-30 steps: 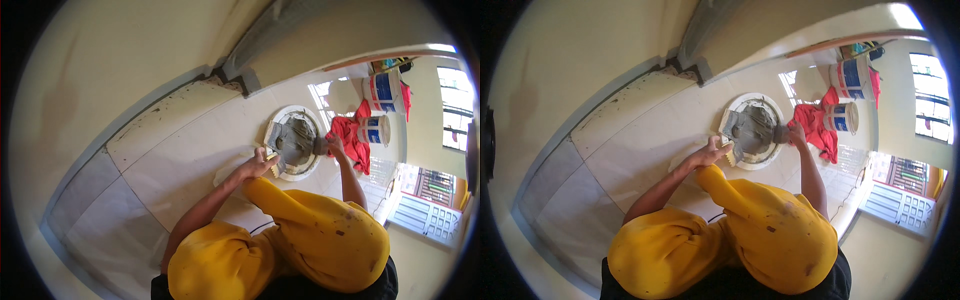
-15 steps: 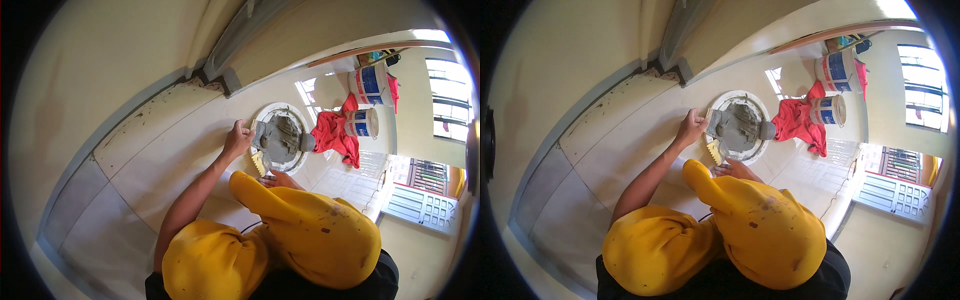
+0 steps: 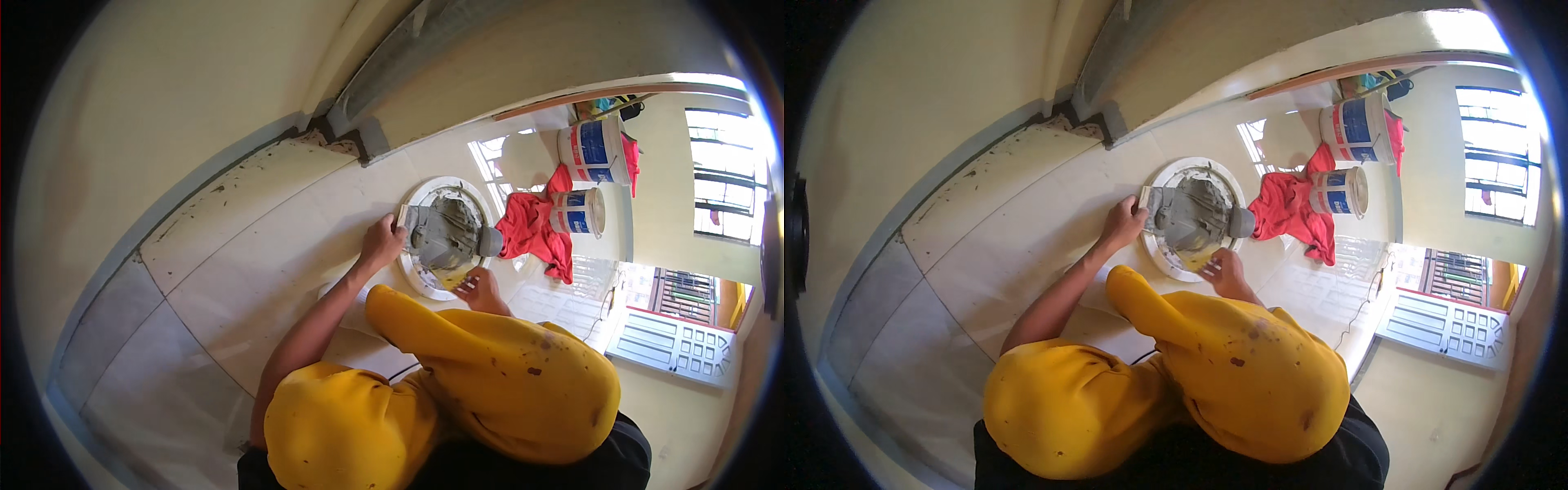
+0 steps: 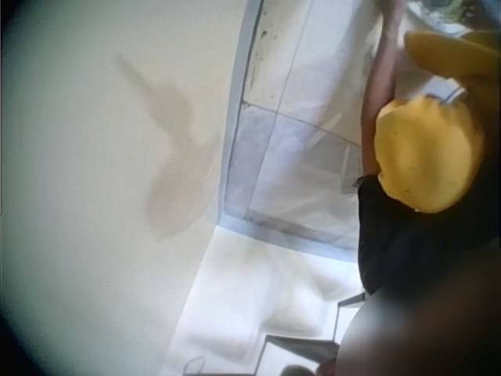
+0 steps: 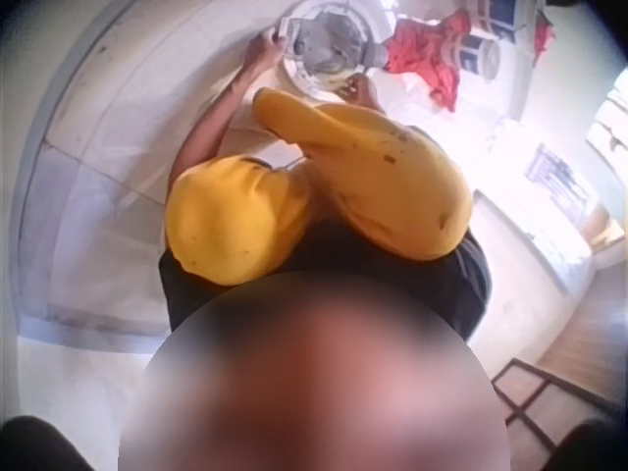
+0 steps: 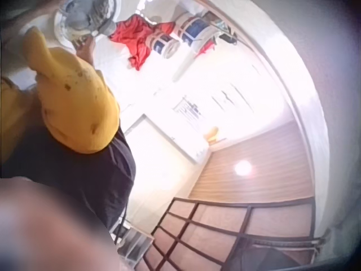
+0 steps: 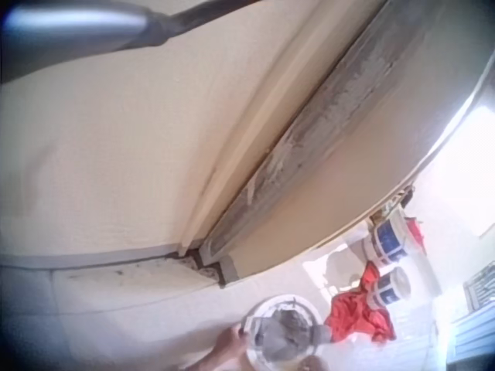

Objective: The person is applying grout or sealant between floor tiles using a spatula and a smaller tool.

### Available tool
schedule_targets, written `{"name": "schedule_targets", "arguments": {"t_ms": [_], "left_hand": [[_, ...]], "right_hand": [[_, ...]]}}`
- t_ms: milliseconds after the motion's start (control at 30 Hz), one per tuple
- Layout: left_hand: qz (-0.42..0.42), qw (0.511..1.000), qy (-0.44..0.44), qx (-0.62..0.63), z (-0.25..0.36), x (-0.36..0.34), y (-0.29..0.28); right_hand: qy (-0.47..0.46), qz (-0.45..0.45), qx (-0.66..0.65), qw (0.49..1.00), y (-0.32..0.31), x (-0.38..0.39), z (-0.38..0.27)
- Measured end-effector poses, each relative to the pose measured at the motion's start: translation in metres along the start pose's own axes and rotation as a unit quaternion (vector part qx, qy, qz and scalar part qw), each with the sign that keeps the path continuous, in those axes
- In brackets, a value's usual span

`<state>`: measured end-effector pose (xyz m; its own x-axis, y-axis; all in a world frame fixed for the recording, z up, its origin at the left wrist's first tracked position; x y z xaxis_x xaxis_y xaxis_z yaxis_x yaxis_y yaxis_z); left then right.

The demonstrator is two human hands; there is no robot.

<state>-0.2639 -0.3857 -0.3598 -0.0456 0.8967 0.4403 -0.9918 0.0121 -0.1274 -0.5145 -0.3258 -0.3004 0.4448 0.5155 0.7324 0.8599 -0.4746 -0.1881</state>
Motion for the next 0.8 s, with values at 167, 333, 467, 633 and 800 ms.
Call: {"name": "schedule_targets", "arguments": {"t_ms": [167, 333, 467, 633, 800], "left_hand": [[0.010, 0.997, 0.068, -0.036, -0.029, 0.007, -0.007], [-0.059, 0.981, 0.141, -0.118, -0.027, 0.012, 0.003], [-0.065, 0.997, 0.032, 0.018, -0.048, 0.010, 0.010], [-0.189, 0.850, -0.189, 0.455, -0.031, 0.024, 0.017], [-0.200, 0.781, -0.168, 0.567, -0.025, 0.022, 0.028]], "right_hand": [[-0.181, -0.071, 0.129, 0.972, 0.020, -0.007, -0.038], [-0.320, -0.185, 0.306, 0.878, 0.053, -0.007, -0.080], [-0.411, -0.092, 0.546, 0.724, 0.063, -0.026, -0.111], [-0.519, -0.029, 0.656, 0.547, 0.100, -0.001, -0.131], [-0.500, -0.079, 0.734, 0.453, 0.107, -0.011, -0.056]]}}
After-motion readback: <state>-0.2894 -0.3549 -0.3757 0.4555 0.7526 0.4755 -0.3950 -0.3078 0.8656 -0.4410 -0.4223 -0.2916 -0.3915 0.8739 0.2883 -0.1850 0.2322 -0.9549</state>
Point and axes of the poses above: each hand's wrist, its own x-axis away from the middle knuckle, its own y-axis out of the palm, z = x × y, the point moved 5 cm from there along -x, towards the middle knuckle, and after that the axes turned 11 degrees about -y, right-handed, at the moved point
